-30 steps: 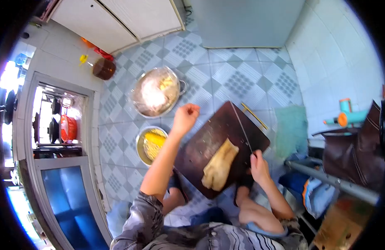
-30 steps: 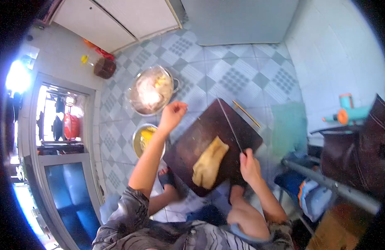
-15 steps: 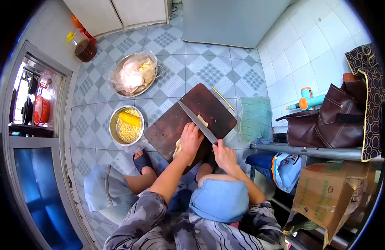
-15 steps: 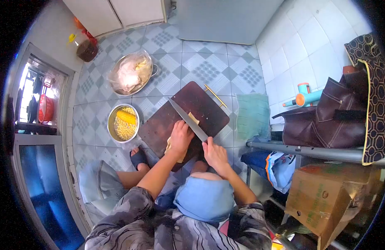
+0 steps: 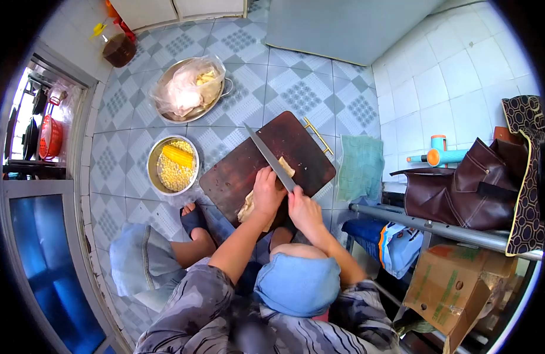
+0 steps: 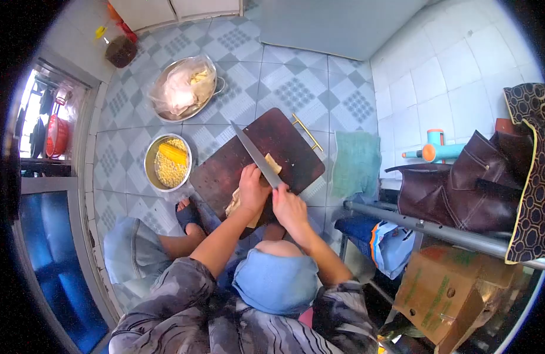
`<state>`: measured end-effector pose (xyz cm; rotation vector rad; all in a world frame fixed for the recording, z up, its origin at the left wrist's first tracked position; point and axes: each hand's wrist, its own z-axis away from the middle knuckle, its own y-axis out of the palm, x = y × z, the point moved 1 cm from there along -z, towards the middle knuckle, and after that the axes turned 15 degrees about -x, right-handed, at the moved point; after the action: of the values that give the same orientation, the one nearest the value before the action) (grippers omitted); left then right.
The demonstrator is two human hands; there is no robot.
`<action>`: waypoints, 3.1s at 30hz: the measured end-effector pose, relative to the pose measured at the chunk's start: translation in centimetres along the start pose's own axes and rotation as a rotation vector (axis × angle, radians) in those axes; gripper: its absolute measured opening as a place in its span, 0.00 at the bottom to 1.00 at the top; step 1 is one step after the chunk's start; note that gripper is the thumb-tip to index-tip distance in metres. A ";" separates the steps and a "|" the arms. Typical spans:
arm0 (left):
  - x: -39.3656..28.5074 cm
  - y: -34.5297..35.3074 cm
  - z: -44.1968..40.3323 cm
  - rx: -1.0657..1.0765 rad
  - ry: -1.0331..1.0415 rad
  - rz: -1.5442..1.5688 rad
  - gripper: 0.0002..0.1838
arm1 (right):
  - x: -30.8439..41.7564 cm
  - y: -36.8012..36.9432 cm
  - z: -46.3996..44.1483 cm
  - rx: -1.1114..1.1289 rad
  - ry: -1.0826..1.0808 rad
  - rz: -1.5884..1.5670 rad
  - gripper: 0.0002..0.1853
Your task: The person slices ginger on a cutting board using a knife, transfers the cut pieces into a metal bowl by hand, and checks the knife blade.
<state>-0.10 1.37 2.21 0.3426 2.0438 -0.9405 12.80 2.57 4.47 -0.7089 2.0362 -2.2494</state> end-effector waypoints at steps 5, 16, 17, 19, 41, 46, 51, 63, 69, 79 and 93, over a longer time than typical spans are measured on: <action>1.3 0.8 0.2 -0.007 0.081 -0.067 0.28 | 1.6 -0.3 -2.6 -0.075 -0.076 -0.124 0.14; 0.7 0.3 -0.3 0.064 0.114 -0.073 0.29 | -0.6 0.5 -1.2 -0.080 -0.048 -0.107 0.14; 2.1 1.2 0.1 0.038 0.128 -0.085 0.29 | 0.1 0.9 -2.1 -0.058 -0.041 -0.106 0.14; 1.6 1.2 0.2 0.041 0.131 -0.079 0.29 | 0.2 0.4 -2.2 -0.048 -0.037 -0.104 0.14; 0.2 1.4 -0.1 0.040 0.175 -0.108 0.27 | -5.0 -1.5 6.2 0.024 0.082 -0.067 0.17; 1.5 1.6 -0.1 0.035 0.235 -0.150 0.26 | -0.5 0.4 -2.8 -0.067 -0.041 -0.109 0.15; 0.5 1.2 -0.5 0.047 0.187 -0.130 0.26 | -2.5 0.2 1.6 -0.066 0.057 -0.101 0.15; 2.2 1.9 -0.8 0.070 0.236 -0.175 0.27 | -0.4 1.3 -3.2 -0.182 -0.081 -0.103 0.18; 0.7 1.7 -0.9 0.059 0.247 -0.155 0.25 | -5.0 -1.9 4.9 -0.066 0.061 -0.052 0.19; 1.6 1.7 -0.7 0.046 0.276 -0.143 0.26 | -0.5 -0.1 -2.6 -0.150 -0.025 -0.161 0.20; 1.2 1.7 -0.6 0.033 0.215 -0.147 0.26 | -0.7 0.2 -3.9 -0.134 -0.072 -0.126 0.20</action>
<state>-0.26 2.89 0.66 0.3260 2.2762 -1.0662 12.03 6.38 3.95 -0.9392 2.1818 -2.1290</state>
